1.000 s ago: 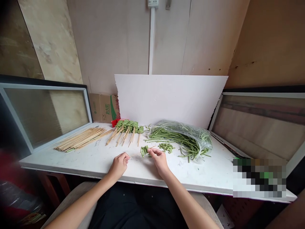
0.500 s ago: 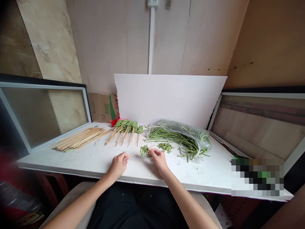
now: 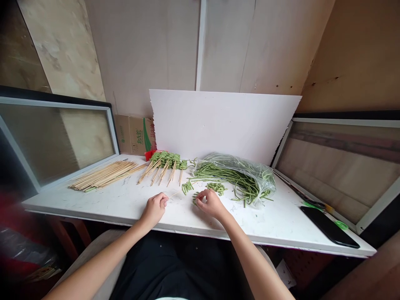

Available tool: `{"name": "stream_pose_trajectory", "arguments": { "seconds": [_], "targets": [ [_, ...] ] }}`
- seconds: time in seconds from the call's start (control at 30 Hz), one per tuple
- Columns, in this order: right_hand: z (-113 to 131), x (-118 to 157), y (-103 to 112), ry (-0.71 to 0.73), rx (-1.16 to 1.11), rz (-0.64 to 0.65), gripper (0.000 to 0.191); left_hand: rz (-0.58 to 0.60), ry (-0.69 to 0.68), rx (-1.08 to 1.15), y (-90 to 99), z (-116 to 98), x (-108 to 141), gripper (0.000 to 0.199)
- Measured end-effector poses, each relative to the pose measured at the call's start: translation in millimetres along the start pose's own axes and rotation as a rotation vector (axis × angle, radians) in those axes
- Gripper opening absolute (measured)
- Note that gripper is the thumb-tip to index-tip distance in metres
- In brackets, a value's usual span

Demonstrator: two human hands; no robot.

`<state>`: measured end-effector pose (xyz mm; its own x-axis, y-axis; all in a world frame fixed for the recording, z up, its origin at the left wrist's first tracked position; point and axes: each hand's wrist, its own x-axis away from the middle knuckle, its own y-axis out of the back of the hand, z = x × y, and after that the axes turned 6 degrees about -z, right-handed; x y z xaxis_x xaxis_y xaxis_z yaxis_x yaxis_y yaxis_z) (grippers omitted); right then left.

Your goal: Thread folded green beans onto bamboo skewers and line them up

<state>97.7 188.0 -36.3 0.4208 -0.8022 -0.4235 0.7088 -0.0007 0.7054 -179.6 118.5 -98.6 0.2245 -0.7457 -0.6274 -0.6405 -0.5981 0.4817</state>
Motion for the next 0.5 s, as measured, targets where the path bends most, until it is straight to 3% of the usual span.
{"name": "stream_pose_trajectory", "arguments": {
  "seconds": [0.1,0.23,0.4,0.5],
  "targets": [
    [-1.0,1.7,5.1,0.093,0.122,0.088,0.019,-0.003,0.002,0.006,0.5,-1.3,0.2,0.025],
    [-2.0,3.0,2.5,0.120,0.097,0.125,0.020,0.011,-0.016,-0.004,1.1,-2.0,0.9,0.024],
    [-7.2,2.2,-0.4,0.101,-0.040,0.078,0.016,0.019,-0.022,-0.010,2.2,-1.7,1.5,0.023],
    [-19.9,-4.6,11.0,0.026,-0.129,0.016,0.014,0.016,-0.018,-0.005,2.1,-1.4,1.7,0.022]
  ]
}}
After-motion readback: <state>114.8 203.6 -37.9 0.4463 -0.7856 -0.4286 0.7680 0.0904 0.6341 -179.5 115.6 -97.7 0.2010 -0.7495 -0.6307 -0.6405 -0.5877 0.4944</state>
